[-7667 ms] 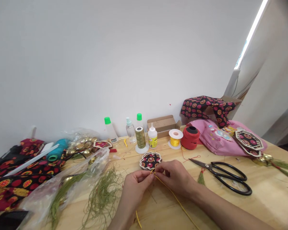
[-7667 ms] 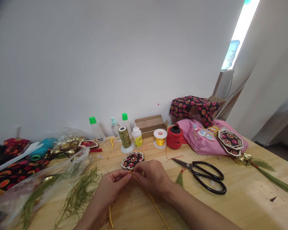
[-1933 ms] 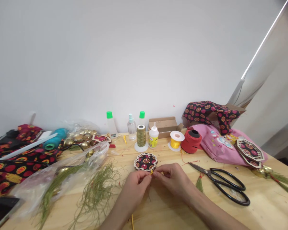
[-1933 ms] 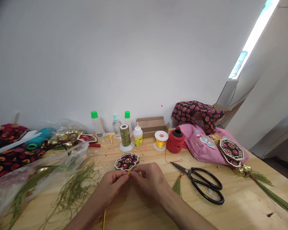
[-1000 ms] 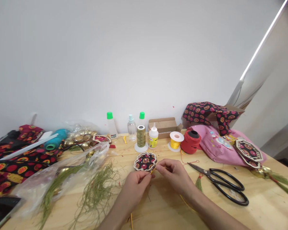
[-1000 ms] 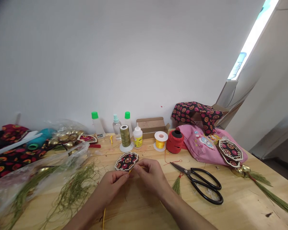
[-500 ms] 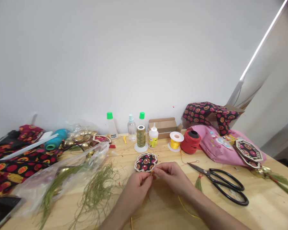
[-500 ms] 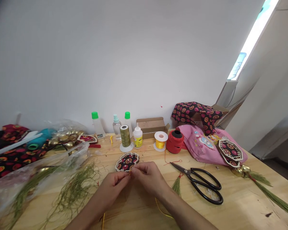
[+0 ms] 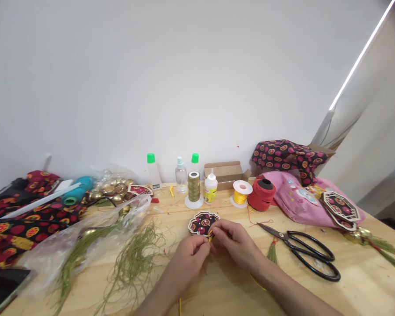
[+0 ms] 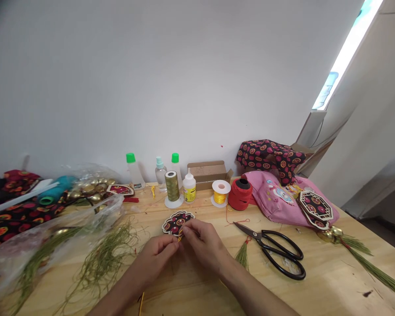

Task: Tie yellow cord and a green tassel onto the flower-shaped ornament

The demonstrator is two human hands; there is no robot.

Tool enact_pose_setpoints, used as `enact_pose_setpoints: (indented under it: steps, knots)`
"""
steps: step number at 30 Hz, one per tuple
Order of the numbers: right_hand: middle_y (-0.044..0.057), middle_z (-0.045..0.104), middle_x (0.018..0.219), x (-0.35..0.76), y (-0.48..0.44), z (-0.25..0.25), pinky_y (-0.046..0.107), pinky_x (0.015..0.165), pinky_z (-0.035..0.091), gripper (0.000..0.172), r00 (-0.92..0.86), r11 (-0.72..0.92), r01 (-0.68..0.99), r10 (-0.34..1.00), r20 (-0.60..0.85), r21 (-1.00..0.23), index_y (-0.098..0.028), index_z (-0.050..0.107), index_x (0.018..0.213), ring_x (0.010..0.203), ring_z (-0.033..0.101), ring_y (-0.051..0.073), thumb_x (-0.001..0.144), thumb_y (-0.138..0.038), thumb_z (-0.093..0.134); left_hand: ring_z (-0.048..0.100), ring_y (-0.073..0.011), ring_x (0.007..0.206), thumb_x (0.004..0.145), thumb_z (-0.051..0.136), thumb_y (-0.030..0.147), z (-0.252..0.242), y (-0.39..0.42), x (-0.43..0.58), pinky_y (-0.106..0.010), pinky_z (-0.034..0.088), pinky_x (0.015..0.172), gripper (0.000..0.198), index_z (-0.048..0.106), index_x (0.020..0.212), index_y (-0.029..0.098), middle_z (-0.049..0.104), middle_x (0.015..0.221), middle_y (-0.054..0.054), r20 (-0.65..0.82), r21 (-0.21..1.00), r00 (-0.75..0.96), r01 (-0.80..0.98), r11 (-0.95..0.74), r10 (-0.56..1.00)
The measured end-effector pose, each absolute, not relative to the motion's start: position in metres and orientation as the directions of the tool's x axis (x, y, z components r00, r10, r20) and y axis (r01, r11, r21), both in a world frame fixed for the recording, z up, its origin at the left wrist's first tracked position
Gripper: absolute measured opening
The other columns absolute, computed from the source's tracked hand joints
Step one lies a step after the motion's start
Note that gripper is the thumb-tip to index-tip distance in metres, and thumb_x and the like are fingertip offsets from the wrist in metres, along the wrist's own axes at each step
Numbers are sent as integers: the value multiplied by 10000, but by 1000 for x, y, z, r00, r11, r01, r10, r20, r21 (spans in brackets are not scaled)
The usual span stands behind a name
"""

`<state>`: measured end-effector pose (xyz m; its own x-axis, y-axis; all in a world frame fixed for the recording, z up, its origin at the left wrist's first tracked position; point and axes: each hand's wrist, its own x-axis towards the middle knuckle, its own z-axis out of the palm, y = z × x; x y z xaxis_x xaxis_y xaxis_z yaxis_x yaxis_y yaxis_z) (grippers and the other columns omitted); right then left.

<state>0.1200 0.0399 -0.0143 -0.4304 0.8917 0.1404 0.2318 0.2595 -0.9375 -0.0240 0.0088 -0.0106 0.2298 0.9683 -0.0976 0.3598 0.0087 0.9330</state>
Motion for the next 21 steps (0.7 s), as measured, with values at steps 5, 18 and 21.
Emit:
enact_pose_setpoints:
  steps: [5,18,21]
  knots:
    - [-18,480,593,119,40,-17,188,526,332,256,-447,256,219,884,136,-942,-148,542,715,563,418,91,822,-320,386,261,-103,506,747,350,259,-12,9,-22,-223,203,465,236,336,521,191,260,509,61,-85,930,249,367,-13,965]
    - [12,551,662,118,41,-17,202,550,358,226,-395,257,190,904,165,-948,-135,598,747,609,456,109,781,-305,454,188,-93,481,769,352,326,-12,10,-25,-236,145,441,320,240,498,199,180,509,61,-53,914,248,402,-53,967]
    - [10,554,653,118,39,-16,200,534,357,228,-367,255,182,914,175,-950,-137,604,749,596,458,108,773,-315,464,240,-98,500,770,354,342,-12,10,-26,-223,181,454,298,313,517,191,230,522,57,-42,912,193,408,-41,980]
